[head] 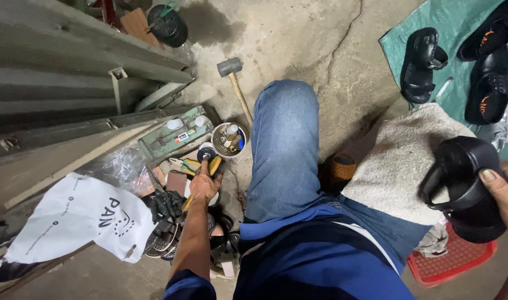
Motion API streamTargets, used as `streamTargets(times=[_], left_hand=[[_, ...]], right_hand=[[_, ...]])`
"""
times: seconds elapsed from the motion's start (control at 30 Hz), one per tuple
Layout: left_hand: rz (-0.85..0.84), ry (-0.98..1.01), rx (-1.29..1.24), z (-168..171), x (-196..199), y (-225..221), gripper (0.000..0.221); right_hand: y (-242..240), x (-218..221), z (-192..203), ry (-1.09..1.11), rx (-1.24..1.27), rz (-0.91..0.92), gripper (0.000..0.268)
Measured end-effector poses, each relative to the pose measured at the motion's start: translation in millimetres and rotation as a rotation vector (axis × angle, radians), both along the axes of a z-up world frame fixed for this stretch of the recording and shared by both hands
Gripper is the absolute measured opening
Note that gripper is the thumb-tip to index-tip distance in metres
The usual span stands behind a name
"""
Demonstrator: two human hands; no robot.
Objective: Polishing a black shoe using a sponge applicator and a brush while sitting on the floor
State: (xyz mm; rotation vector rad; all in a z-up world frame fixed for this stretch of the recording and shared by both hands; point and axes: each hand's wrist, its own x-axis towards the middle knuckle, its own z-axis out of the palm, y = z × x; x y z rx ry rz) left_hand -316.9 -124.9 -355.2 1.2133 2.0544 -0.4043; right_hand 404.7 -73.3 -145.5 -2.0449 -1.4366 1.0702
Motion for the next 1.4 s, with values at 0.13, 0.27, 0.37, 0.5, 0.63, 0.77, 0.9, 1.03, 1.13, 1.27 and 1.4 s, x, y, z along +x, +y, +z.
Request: streamTargets(times=[0.13,0.27,0.37,0.5,0.63,0.77,0.9,1.03,1.13,1.27,1.4], left_hand=[[-0.036,0.016,-0.038,5,1,-1,0.079],[0.114,-0.069,0.07,15,-7,-11,0.083],[0.328,-0.103,0.208,13,-11,-18,0.075],[0.244,0.131,0.677,103,17,20,0.063],[0.522,-0.422,0.843,205,75,68,0.068],[0.142,-0.712,0.793,293,135,94,0.078],[-0.32,-1.342,0.734,329,185,103,0.088],[-0.694,-1.065,0.833,390,235,117,0.082],[-0.803,-1.051,0.819,403,251,122,0.082],[-0.833,-1.066,0.859,412,260,122,0.083],[-0.842,-1.064,0.862,410,263,124,0.086]], right_hand=[[4,-15,12,-0.004,-0.026,0.003,0.032],[12,-48,28,-0.005,-0.049,-0.058,0.043],[35,-101,87,-0.093,-0.198,-0.112,0.046],[58,-148,137,-0.141,-0.43,-0.126,0.054],[39,-133,123,-0.037,-0.196,-0.092,0.058],[27,-129,139,0.193,-0.015,0.126,0.064],[26,-148,163,0.485,0.129,0.29,0.083],[23,-167,159,0.625,0.222,0.267,0.09],[24,-178,174,0.73,0.19,0.224,0.076],[28,-183,191,0.704,0.142,0.224,0.056],[29,-183,197,0.625,0.118,0.257,0.057]])
